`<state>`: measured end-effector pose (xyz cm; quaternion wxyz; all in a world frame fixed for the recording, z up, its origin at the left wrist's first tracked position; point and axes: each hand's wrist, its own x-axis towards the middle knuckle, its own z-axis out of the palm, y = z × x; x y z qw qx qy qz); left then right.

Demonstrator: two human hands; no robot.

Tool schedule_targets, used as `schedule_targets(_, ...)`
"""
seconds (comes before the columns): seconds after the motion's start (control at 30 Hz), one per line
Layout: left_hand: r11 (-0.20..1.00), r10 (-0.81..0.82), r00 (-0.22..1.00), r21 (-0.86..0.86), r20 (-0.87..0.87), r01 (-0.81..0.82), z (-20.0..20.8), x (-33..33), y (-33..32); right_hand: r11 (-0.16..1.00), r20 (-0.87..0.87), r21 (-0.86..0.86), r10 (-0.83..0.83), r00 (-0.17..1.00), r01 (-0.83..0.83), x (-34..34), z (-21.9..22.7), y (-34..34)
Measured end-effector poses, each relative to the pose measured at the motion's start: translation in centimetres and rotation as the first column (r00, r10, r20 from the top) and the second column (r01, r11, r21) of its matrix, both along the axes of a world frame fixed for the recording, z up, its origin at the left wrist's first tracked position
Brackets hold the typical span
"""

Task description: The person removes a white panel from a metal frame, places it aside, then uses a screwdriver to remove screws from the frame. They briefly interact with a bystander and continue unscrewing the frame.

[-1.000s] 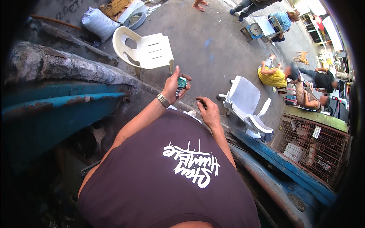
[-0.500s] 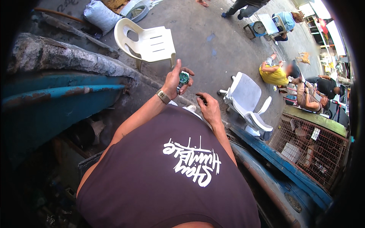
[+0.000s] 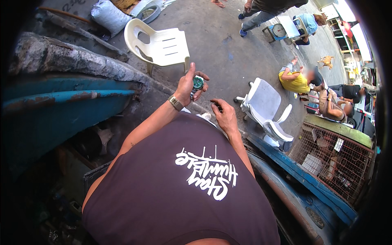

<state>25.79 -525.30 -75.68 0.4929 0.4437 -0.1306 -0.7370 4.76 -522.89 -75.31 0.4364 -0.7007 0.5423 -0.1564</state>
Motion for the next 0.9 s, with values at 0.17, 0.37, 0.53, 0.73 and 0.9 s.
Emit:
schedule_targets(0.17, 1.0, 0.0, 1.0, -0.005, -0.01, 0.0, -0.1, 0.1, -0.1, 1.0, 0.004, -0.005, 0.002, 1.0, -0.002, 0.0, -0.2, -0.1)
schedule_targets(0.37, 1.0, 0.009, 1.0, -0.015, 0.006, -0.009, -0.4, 0.1, -0.4, 1.0, 0.008, -0.014, -0.005, 1.0, 0.005, 0.0, -0.2, -0.2)
schedule_targets(0.53, 0.996, 0.093, 0.993, -0.002, -0.076, -0.094, -1.8, -0.5, -1.2, 0.999, 0.018, -0.041, -0.018, 1.0, 0.019, 0.1, -0.2, -0.5)
schedule_targets(0.73, 0.988, 0.154, 0.955, 0.049, -0.252, -0.147, -4.8, -0.7, -2.4, 0.997, 0.048, -0.07, -0.025, 0.999, 0.028, -0.3, -0.5, -0.5)
schedule_targets(0.9, 0.978, 0.208, 0.886, 0.081, -0.415, -0.192, -5.4, 0.3, -4.5, 0.995, 0.045, -0.089, -0.038, 0.998, 0.041, -1.0, -0.6, -0.8)
